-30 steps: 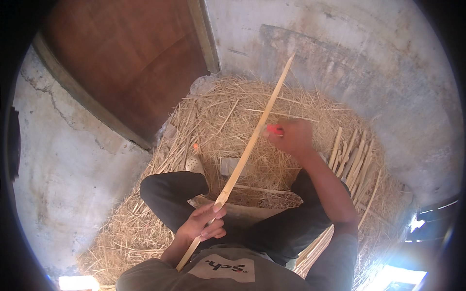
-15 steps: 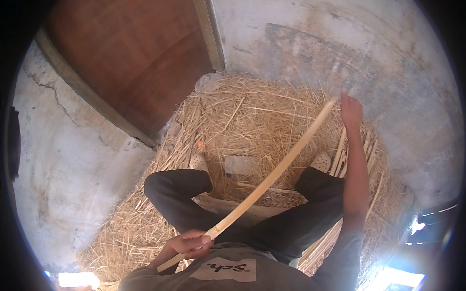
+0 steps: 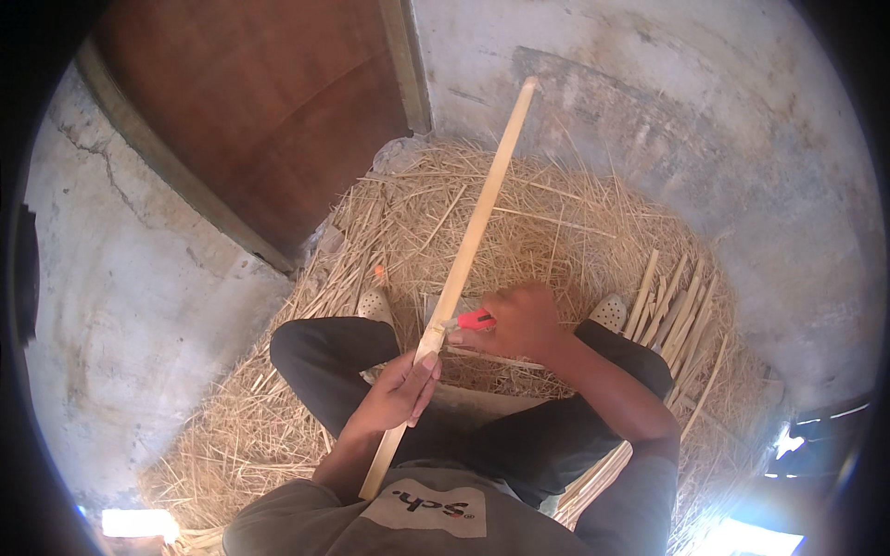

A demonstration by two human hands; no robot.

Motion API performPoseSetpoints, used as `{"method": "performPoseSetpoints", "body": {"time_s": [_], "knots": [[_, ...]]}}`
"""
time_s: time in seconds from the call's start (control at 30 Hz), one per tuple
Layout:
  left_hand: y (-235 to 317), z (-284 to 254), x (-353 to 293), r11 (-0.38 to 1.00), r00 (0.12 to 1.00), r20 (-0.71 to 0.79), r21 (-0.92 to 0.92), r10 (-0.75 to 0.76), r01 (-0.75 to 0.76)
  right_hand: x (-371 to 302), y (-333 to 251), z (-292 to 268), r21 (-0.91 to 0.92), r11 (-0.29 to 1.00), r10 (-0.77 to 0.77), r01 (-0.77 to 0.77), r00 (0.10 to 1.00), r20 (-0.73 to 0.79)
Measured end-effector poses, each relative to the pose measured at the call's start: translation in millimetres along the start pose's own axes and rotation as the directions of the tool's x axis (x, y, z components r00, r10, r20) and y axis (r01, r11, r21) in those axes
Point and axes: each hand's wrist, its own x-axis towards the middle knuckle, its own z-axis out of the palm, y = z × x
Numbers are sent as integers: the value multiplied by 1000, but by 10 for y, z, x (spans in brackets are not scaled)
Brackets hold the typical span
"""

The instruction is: The person sits cross-legged on a bed of straw and uses a red utility knife to shave a long, thin bamboo stick. They hold the stick with their left hand and scrape the surface with the knife in their right hand, moving along the length of the stick repeatedly.

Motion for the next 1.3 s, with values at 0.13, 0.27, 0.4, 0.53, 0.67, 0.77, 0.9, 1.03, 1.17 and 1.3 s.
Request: {"method": "performPoseSetpoints", "body": {"time_s": [0.13, 0.27, 0.4, 0.53, 0.67, 0.77, 0.9, 1.03, 1.17, 1.3], "knots": [[29, 48, 5, 1000, 1000, -23, -2, -2, 2, 77, 152, -13, -34, 998, 55, -59, 994, -90], [25, 63, -7, 999, 1000, -16, 21, -24, 25, -3, 38, -13, -36, 997, -72, 70, 996, -60], [69, 66, 17, 1000, 1000, -10, 14, -17, 17, 94, 254, -36, -112, 993, 31, -42, 995, -97], [91, 76, -37, 1000, 999, 30, 2, -11, 11, 139, 324, -44, -121, 993, -21, 4, 990, -138], [41, 68, -157, 1000, 996, 87, 28, 0, -3, 212, 685, -182, -163, 961, 186, -225, 957, -222], [-19, 12, -216, 999, 995, 97, 20, -36, 34, 127, 562, -87, 32, 958, 287, -285, 946, -154], [-28, 14, -214, 1000, 996, 88, 28, 0, -3, 34, 288, -59, -77, 996, 30, -39, 993, -113], [-9, 17, -242, 999, 991, 134, 22, 22, -26, 143, 506, -104, -98, 993, 37, -59, 976, -215], [-37, -8, -328, 1000, 982, 191, -2, 0, 0, 230, 815, -281, -267, 949, 110, -167, 970, -215], [-56, -18, -394, 999, 969, 245, -10, -41, 44, 201, 1018, -275, -237, 927, 224, -291, 935, -275]]}}
